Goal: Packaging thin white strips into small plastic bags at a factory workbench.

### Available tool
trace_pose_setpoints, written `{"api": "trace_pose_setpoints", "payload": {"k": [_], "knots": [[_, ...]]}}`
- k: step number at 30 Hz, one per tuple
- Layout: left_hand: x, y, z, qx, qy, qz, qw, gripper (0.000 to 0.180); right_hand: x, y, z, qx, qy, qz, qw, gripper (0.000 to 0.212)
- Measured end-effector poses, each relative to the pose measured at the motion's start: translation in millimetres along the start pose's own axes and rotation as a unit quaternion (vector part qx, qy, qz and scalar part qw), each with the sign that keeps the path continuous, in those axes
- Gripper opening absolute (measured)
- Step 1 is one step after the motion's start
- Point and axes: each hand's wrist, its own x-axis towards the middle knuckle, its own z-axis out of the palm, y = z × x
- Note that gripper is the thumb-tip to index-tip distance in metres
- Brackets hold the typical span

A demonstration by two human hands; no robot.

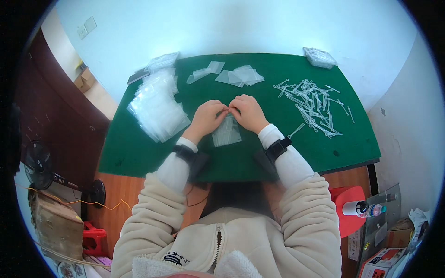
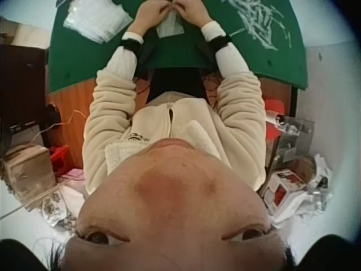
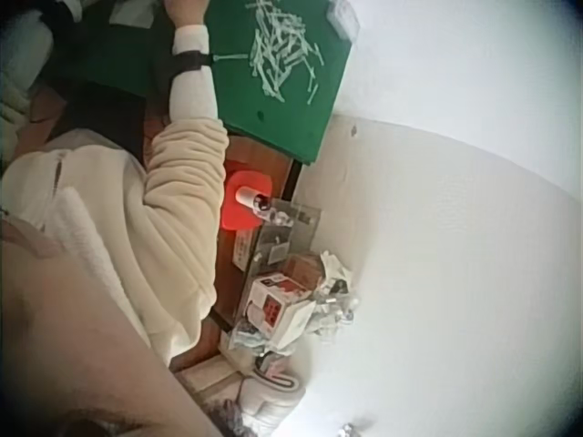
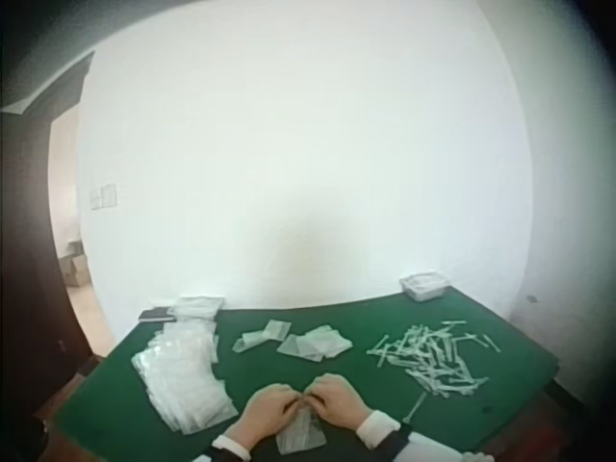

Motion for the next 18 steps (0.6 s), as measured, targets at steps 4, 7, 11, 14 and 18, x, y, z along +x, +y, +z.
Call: {"api": "trace_pose_setpoints", "payload": {"k": [4,7,11,14,18], "knots": [[2,3,-3,-0.003,0.009,-0.001,1.0,0.009,-1,-1,-2,0.001,0.001,0.005,1.0,0.006],[2,-1,-7,-0.004,-0.001,-0.01,1.0,0.009,0,1,-3,0.006,-0.014,0.001,1.0,0.006],[2,-5,-15,-0.02,-0.031,-0.043,0.998,0.009,-2,13,-10,-0.001,-0.013,0.02,1.0,0.006],[2,-7,-18,-0.047,-0.037,-0.085,0.995,0.009,-5,19,-14,-0.013,-0.011,0.039,0.999,0.006],[1,-8,-14,-0.046,-0.038,-0.073,0.996,0.01,-6,20,-13,-0.019,-0.017,0.047,0.999,0.005]]}}
